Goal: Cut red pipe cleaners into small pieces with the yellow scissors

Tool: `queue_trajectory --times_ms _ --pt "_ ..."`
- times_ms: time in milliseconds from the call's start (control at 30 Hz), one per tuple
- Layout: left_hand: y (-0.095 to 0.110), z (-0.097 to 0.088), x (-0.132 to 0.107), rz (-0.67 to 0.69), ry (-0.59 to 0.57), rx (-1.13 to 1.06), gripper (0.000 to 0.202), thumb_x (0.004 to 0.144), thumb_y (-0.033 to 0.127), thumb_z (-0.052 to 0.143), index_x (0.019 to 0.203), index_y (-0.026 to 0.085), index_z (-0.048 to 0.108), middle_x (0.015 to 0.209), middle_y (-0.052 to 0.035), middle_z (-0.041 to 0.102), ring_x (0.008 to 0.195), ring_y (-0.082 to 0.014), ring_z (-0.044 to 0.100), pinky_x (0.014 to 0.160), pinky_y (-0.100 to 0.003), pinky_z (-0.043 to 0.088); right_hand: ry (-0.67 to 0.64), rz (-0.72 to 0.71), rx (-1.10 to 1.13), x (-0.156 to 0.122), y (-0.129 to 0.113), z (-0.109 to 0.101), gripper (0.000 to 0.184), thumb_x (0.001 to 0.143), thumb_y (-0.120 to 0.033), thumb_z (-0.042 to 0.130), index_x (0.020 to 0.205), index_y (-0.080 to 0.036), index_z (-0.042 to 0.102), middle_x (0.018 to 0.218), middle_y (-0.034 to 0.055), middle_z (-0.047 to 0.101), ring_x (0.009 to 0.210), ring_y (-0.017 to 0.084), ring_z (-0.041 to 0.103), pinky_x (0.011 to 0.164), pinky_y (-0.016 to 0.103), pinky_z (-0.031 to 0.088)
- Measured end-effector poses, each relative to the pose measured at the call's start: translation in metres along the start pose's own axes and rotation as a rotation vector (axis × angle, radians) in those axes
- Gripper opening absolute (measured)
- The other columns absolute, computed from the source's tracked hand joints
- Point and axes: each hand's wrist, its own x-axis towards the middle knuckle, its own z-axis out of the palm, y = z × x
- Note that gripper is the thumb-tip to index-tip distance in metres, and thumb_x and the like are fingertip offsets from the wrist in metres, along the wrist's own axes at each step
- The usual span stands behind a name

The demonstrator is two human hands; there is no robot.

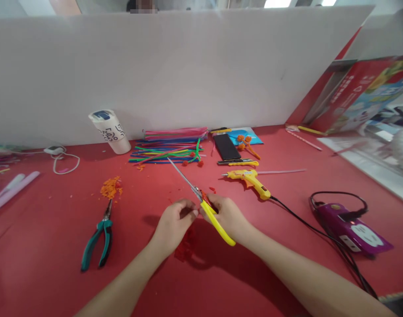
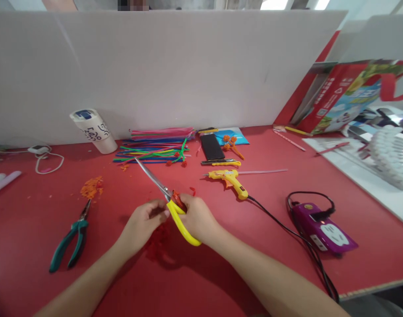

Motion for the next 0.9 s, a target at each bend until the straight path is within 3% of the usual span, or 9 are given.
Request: queue_trajectory --times_ms 167,367,600,700,900 --pt "-0.002 0.000 -0.003 0.100 0.071 0.212 0.010 0.073 0.019 0.047 0.075 0.017 0.057 0.072 -0.0008 0.058 0.064 -0.0132 0.052 0.062 -0.026 0.041 -0.014 0.004 0.040 0.001 0.000 0.003 0.013 0.063 -0.025 0.051 0.059 -0.018 0.041 0.055 -0.0061 0.034 0.053 0.008 0.031 0.047 0.020 0.025" --pt "0.002 -0.008 0.000 0.150 -0.007 0.498 0.014 0.064 0.007 0.046 0.066 0.018 0.056 0.071 -0.0014 0.058 0.068 -0.0149 0.052 0.065 -0.027 0.039 -0.014 0.040 0.096 0.004 -0.003 0.000 0.005 0.062 -0.019 0.045 0.060 -0.018 0.041 0.055 -0.0058 0.037 0.053 0.008 0.034 0.048 0.020 0.027" --pt "0.013 -0.005 0.007 0.060 -0.066 0.295 0.009 0.068 0.017 0.050 0.070 0.018 0.059 0.068 0.0003 0.059 0.061 -0.0130 0.051 0.057 -0.024 0.038 -0.035 0.055 0.115 0.005 -0.001 -0.005 0.006 0.059 -0.020 0.047 0.058 -0.018 0.040 0.053 -0.0066 0.036 0.051 0.008 0.034 0.046 0.020 0.026" --pt "0.015 0.000 0.012 0.059 -0.020 0.287 0.012 0.065 0.011 0.049 0.069 0.018 0.059 0.070 0.0004 0.060 0.061 -0.0121 0.051 0.058 -0.024 0.037 -0.012 0.057 0.115 0.006 0.002 -0.006 0.010 0.059 -0.022 0.050 0.058 -0.018 0.040 0.054 -0.0063 0.036 0.053 0.008 0.034 0.047 0.020 0.025" --pt "0.008 0.006 0.011 0.072 0.082 0.248 0.009 0.070 0.016 0.050 0.072 0.018 0.059 0.070 -0.0002 0.059 0.063 -0.0126 0.051 0.059 -0.025 0.039 -0.011 0.095 0.154 0.006 0.003 -0.006 0.005 0.061 -0.021 0.045 0.061 -0.019 0.041 0.050 -0.0076 0.036 0.045 0.007 0.034 0.043 0.019 0.026"
